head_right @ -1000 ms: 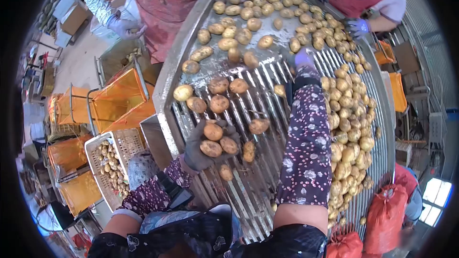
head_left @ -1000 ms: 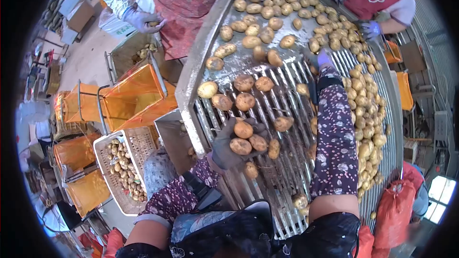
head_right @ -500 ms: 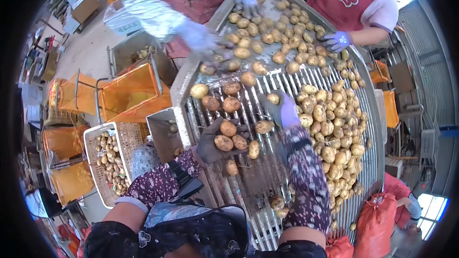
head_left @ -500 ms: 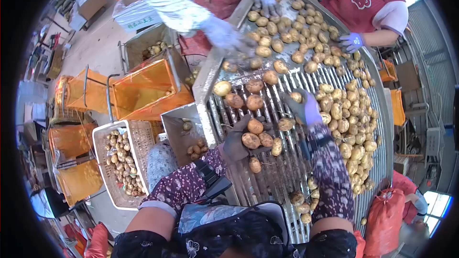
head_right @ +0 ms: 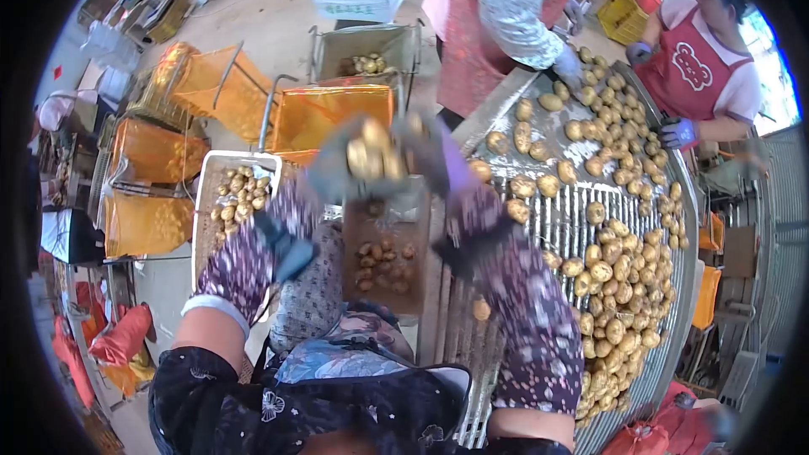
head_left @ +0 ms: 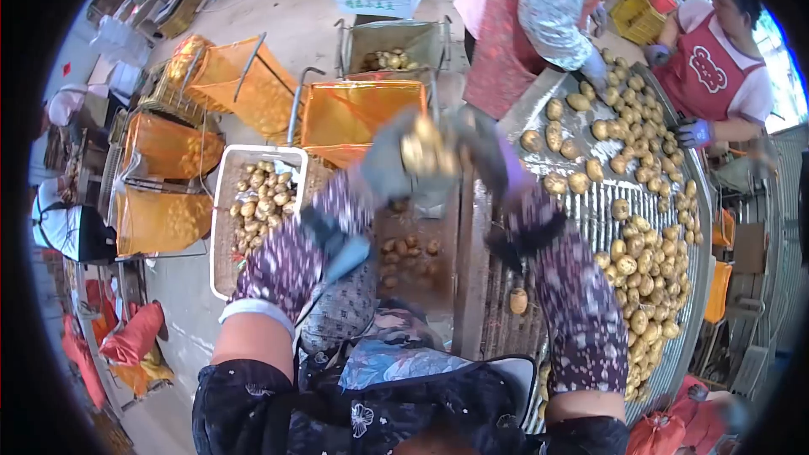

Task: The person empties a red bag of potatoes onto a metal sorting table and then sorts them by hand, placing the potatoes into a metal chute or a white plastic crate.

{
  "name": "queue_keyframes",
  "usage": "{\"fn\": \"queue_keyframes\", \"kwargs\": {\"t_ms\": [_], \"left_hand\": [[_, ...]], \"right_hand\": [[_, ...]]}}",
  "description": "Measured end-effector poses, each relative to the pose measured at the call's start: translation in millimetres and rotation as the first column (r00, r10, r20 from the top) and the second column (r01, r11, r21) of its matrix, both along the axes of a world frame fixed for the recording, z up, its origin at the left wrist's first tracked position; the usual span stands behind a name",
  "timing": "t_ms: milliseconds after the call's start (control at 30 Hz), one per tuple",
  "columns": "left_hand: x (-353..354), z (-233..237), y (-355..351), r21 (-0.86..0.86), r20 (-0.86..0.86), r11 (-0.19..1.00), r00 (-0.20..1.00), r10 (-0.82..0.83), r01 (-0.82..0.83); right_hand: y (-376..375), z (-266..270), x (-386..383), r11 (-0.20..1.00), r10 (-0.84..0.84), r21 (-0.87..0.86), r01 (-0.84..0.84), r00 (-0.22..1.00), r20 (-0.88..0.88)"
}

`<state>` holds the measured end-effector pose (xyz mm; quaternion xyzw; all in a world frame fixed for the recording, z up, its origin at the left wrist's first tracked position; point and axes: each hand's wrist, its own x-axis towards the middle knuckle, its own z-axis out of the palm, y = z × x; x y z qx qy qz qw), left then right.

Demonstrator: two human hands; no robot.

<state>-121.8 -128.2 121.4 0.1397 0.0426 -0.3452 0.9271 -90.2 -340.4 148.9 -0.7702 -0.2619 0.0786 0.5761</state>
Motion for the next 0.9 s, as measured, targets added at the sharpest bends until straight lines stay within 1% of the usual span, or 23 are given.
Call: {"fn": "queue_keyframes", "kwargs": {"t_ms": [33,100,133,167,200,233,300,333,367,400,433,467,533,567,600,633,667,700,733,767,800,867,900], "left_hand": [[29.7,9.5,17.0,0.12,0.044,0.984,0.99,0.131,-0.135],[86.9,32.3,44.9,0.288,0.125,0.873,0.919,0.374,-0.395],[98.2,45.2,58.3,0.331,0.177,0.842,0.905,0.387,-0.425],[100.6,49.2,61.4,0.493,0.116,0.737,0.874,0.472,-0.463],[100.5,50.2,60.5,0.644,0.064,0.614,0.831,0.553,-0.457],[88.5,38.0,61.3,0.702,0.135,0.571,0.866,0.481,-0.426],[53.3,4.8,58.0,0.755,0.196,0.537,0.911,0.364,-0.377],[32.6,-16.0,50.1,0.753,0.177,0.565,0.93,0.322,-0.338],[17.9,-48.6,64.6,0.864,0.443,0.316,0.89,-0.107,-0.392],[-3.4,-52.2,41.2,0.836,0.543,0.236,0.807,-0.232,-0.495],[-25.2,-55.1,17.0,0.779,0.62,0.159,0.705,-0.346,-0.607],[-49.9,-18.2,-20.2,0.741,0.669,0.16,0.736,-0.104,-0.652],[-85.4,4.8,-77.6,0.74,0.655,0.347,0.734,-0.178,-0.576],[-96.7,10.4,-93.6,0.728,0.658,0.417,0.726,-0.2,-0.545],[-106.1,-13.1,-105.9,0.559,0.799,0.285,0.413,-0.437,-0.779],[-128.0,29.8,-130.5,0.765,0.64,0.399,0.524,-0.563,-0.506],[-143.4,16.8,-152.6,0.602,0.773,0.523,0.277,-0.571,-0.603],[-163.1,2.0,-170.0,0.507,0.788,0.573,0.076,-0.611,-0.644],[-177.7,14.5,-185.4,0.518,0.704,0.587,-0.08,-0.706,-0.622],[-191.9,-2.5,-203.4,0.579,0.541,0.555,-0.227,-0.81,-0.597],[-194.2,-7.0,-212.6,0.599,0.429,0.514,-0.296,-0.853,-0.614],[-195.8,-10.3,-227.1,0.627,0.179,0.423,-0.407,-0.896,-0.655],[-185.1,-7.8,-231.6,0.672,0.035,0.308,-0.387,-0.921,-0.673]], "right_hand": [[15.7,-10.8,42.0,0.996,0.064,0.046,-0.073,0.982,0.175],[46.5,34.4,61.7,0.986,-0.026,0.163,0.023,1.0,0.017],[56.2,60.1,58.9,0.972,-0.118,0.168,0.166,0.956,-0.267],[61.2,70.6,53.9,0.942,-0.199,0.123,0.311,0.818,-0.539],[52.7,36.7,54.1,0.983,-0.148,0.048,0.179,0.915,-0.375],[41.4,0.3,53.2,0.996,-0.074,-0.054,0.065,0.976,-0.205],[6.2,-22.1,-33.4,0.976,-0.198,-0.075,0.203,0.977,0.076],[-20.1,18.5,-71.3,0.894,-0.166,-0.436,0.104,0.98,-0.106],[-45.7,7.6,-105.5,0.967,-0.253,-0.166,0.196,0.838,-0.483],[-72.0,-3.7,-139.4,0.887,-0.254,0.054,0.458,0.584,-0.771],[-99.6,4.3,-181.7,0.894,-0.371,-0.027,0.447,0.706,-0.604],[-122.4,12.8,-212.1,0.895,-0.441,-0.123,0.429,0.805,-0.397],[-180.4,15.6,-266.9,0.667,-0.745,-0.258,0.699,0.634,-0.208],[-204.2,33.5,-288.6,0.48,-0.831,-0.404,0.779,0.551,0.077],[-240.6,30.9,-314.6,0.343,-0.875,-0.398,0.851,0.444,0.194],[-277.8,26.8,-338.8,0.218,-0.942,-0.377,0.9,0.295,0.158],[-301.0,33.4,-353.5,0.053,-0.904,-0.372,0.927,0.203,0.376],[-335.1,28.2,-369.7,-0.091,-0.802,-0.413,0.906,0.179,0.569],[-369.4,9.5,-380.4,-0.235,-0.773,-0.545,0.805,0.185,0.606],[-389.7,-18.3,-380.0,-0.138,-0.889,-0.547,0.826,0.141,0.436],[-406.3,-37.7,-376.5,-0.04,-0.964,-0.527,0.849,0.106,0.245],[-392.1,-12.2,-346.2,0.006,-0.955,-0.575,0.818,0.175,0.238],[-384.9,-4.7,-330.2,0.031,-0.95,-0.599,0.8,0.209,0.231]]}}
